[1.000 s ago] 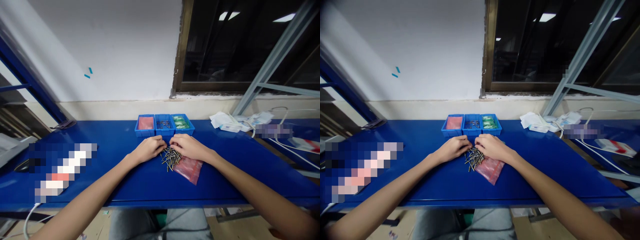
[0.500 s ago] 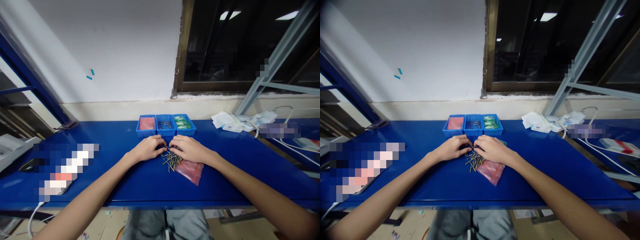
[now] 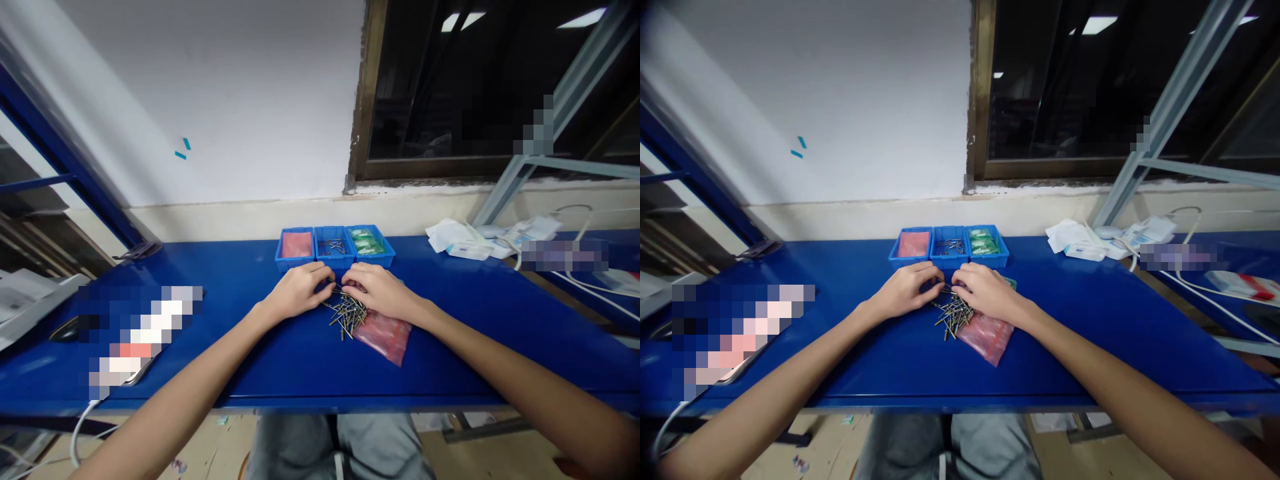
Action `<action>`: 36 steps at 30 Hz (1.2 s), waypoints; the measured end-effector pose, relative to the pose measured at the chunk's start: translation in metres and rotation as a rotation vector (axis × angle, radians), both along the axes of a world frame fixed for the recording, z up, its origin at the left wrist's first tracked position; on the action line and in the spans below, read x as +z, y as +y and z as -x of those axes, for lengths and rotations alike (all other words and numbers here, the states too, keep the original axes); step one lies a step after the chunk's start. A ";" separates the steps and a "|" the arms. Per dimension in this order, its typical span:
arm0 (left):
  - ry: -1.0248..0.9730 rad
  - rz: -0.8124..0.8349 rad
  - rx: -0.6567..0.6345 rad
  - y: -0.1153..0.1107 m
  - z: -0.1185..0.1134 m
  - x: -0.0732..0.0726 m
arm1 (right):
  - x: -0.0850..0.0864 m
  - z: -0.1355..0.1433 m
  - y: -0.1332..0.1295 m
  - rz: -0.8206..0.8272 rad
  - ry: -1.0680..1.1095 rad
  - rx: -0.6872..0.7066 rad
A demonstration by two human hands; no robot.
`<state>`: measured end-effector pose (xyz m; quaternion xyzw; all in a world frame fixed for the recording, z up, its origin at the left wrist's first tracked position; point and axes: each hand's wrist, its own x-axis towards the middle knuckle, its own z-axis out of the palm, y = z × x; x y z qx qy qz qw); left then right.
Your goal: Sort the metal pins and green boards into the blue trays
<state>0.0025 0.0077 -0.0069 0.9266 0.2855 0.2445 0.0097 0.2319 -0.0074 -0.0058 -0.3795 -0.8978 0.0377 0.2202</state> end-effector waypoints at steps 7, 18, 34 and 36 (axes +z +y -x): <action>-0.143 -0.008 -0.040 -0.003 -0.003 -0.003 | -0.003 0.005 -0.002 -0.016 0.108 0.029; -0.177 -0.072 -0.057 -0.002 -0.002 -0.004 | -0.002 0.017 -0.009 0.250 0.420 -0.076; -0.334 -0.106 -0.010 -0.005 -0.009 -0.006 | 0.000 0.017 -0.009 0.142 0.455 -0.050; -0.371 -0.086 -0.009 -0.007 -0.011 -0.006 | -0.001 0.017 -0.009 0.140 0.437 -0.049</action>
